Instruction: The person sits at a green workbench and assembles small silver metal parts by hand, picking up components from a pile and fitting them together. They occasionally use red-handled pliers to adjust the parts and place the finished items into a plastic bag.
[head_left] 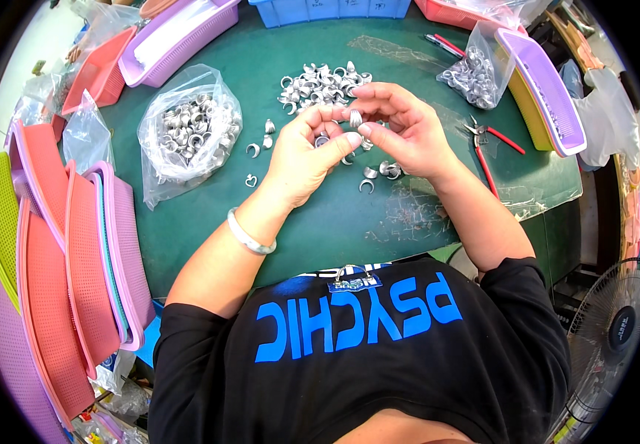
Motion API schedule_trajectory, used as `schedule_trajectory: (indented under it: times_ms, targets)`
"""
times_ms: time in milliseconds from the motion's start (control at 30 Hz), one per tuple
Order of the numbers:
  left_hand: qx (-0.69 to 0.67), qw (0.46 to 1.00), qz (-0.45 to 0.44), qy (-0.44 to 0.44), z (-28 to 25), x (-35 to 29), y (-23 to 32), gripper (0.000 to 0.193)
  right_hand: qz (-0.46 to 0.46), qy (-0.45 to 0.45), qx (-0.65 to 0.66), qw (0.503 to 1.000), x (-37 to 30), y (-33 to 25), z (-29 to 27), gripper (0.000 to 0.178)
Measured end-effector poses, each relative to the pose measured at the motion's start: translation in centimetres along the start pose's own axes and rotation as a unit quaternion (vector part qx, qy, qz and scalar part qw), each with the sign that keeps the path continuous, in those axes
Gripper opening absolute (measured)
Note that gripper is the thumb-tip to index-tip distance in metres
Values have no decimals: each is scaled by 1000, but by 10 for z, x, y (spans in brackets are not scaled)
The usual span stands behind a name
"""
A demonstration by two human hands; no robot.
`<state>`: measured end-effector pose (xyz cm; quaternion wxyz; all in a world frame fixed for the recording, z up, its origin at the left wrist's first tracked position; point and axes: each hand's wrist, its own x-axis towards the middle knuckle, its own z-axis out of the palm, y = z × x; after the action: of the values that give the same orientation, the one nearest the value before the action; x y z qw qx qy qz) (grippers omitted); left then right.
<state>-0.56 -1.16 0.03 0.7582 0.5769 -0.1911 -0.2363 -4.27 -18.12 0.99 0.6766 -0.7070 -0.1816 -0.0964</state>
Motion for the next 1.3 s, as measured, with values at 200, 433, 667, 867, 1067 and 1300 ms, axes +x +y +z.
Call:
schedule_trajectory:
  times_ms: [200, 433, 667, 867, 1067, 1300]
  targets:
    - [-51, 996, -76, 1, 2, -3, 7, 20, -46, 8, -75, 996, 0, 4, -1, 37]
    - [-65, 996, -65, -1, 1, -2, 2, 15, -93, 3, -143, 985, 0, 3, -1, 40]
    - [-56, 997, -51, 1, 2, -3, 0, 13, -119, -21, -205, 971, 2, 0, -4, 43]
    - [3, 1000, -2, 23, 4, -2, -1, 11, -126, -23, -193, 973, 3, 3, -4, 42]
    - [28, 998, 31, 39, 4, -2, -3, 12, -116, -23, -192, 974, 3, 5, -5, 33]
    - [65, 995, 62, 41, 2, -1, -7, 12, -100, -17, -173, 980, 2, 4, -2, 35]
